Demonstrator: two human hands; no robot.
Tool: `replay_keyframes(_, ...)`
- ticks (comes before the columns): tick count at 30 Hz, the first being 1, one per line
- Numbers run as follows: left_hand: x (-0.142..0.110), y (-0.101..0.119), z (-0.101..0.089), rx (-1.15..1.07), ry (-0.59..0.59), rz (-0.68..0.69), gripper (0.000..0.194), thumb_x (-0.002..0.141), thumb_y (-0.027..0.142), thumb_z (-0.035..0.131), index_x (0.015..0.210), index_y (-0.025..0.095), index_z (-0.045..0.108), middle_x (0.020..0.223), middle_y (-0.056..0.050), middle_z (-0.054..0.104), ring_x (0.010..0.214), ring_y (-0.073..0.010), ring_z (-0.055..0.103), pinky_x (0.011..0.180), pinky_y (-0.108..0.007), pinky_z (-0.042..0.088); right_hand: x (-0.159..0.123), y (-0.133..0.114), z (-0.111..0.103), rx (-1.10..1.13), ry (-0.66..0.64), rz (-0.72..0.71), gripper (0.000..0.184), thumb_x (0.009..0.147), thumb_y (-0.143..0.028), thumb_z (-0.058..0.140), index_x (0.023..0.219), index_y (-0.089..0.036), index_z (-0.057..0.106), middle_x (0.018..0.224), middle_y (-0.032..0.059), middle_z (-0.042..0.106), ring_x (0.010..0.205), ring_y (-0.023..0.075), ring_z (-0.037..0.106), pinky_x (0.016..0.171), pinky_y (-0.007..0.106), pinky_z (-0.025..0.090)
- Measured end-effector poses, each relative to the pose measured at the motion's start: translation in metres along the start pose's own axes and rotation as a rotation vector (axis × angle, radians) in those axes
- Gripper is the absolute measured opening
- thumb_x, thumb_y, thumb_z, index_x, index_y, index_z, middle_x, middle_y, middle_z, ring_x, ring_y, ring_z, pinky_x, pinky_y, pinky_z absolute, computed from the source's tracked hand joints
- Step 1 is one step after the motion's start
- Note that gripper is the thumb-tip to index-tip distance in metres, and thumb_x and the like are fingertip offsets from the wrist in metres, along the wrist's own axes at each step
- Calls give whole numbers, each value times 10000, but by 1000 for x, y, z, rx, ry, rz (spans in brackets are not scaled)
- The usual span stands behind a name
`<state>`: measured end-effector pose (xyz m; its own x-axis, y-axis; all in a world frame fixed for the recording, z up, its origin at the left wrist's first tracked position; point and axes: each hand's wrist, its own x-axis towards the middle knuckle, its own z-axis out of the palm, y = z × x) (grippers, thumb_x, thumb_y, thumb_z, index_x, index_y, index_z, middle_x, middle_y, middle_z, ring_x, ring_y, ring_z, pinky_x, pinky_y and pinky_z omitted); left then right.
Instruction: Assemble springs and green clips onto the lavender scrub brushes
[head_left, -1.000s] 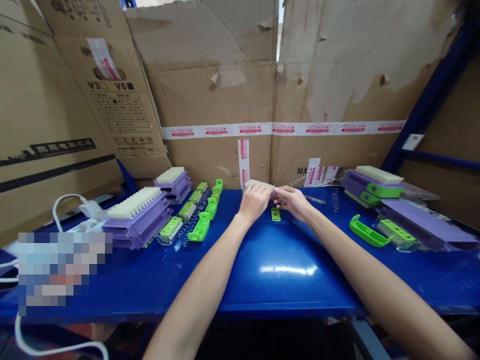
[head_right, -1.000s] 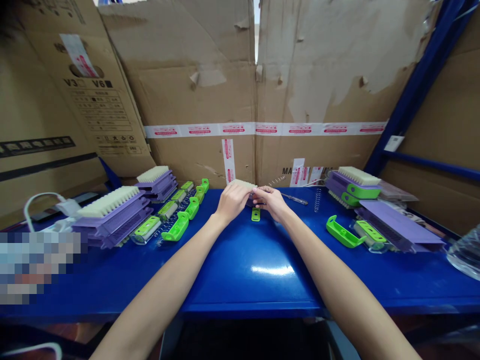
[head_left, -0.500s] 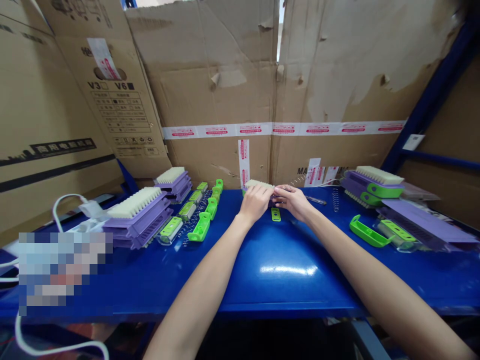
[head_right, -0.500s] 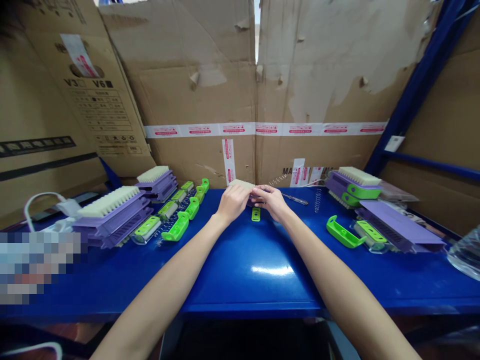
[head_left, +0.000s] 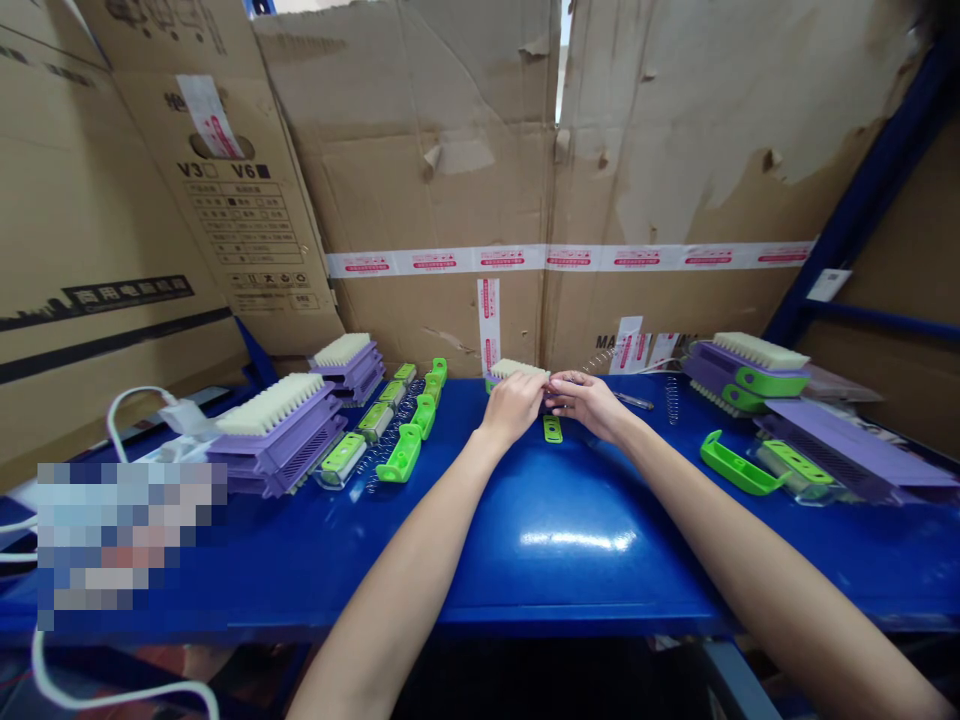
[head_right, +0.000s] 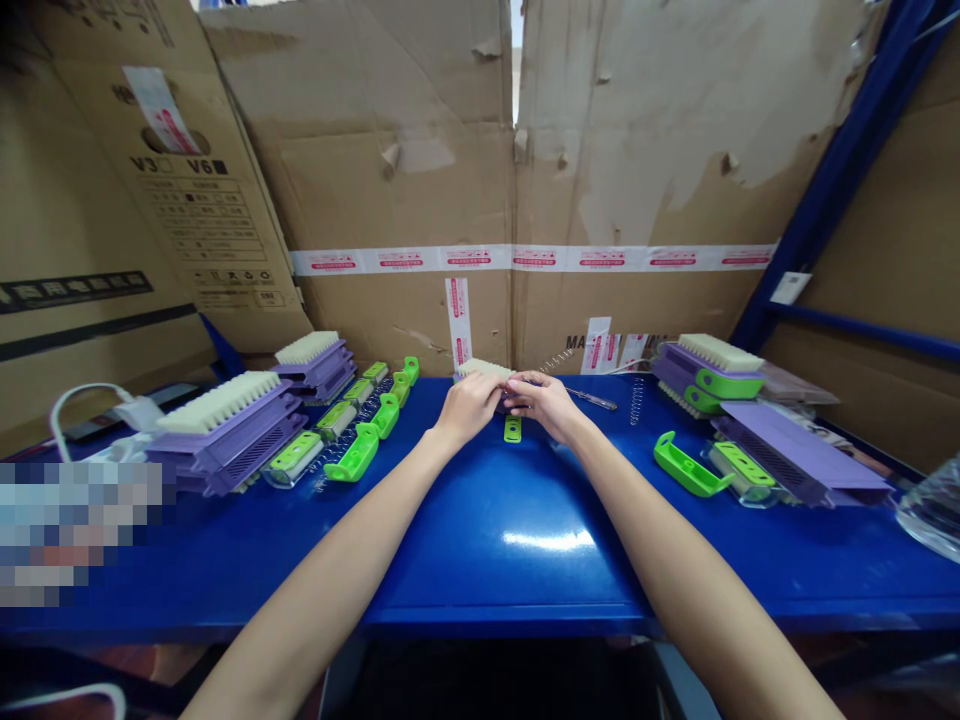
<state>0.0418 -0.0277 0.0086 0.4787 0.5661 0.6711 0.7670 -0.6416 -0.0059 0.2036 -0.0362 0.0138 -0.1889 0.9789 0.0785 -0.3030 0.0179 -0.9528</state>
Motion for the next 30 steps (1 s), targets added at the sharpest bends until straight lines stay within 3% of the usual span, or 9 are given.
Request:
replay_keyframes(8,-1,-1,1,-25,3,-45,165,910,166,470,937,183,632,874,-40,665,870,-173,599,746,-261,456,0,0,1,-20,14,-12,252,647,-220,782,841,-167,631,773,32,689,652,139,665,592,232,528)
replay_keyframes(14,0,1,0,-35,33,-37,161,877,145,502,896,198,653,857,-24,677,858,-168,601,717,-255,449,0,0,3,-21,37,-25,218,665,-207,764,833,-166,631,749,31,684,628,132,653,588,230,534)
replay_keyframes(19,0,1,-1,-10,-9,18,169,870,133,502,893,196,657,855,-19,688,844,-176,599,713,-271,449,-1,-1,6,-43,99,15,142,700,-175,732,793,-156,625,710,35,680,589,119,643,554,206,525)
replay_keyframes(24,-2,1,-1,45,-43,33,184,898,160,480,953,186,654,892,-31,699,852,-182,606,701,-274,457,-2,-2,7,-55,122,49,117,721,-144,707,793,-151,616,709,46,690,580,125,648,549,212,531)
replay_keyframes(30,-3,-2,0,68,28,75,258,953,226,412,1038,172,649,932,-58,697,899,-178,618,781,-283,464,1,0,4,-30,111,38,142,715,-190,736,793,-155,623,713,52,697,568,128,645,548,218,542)
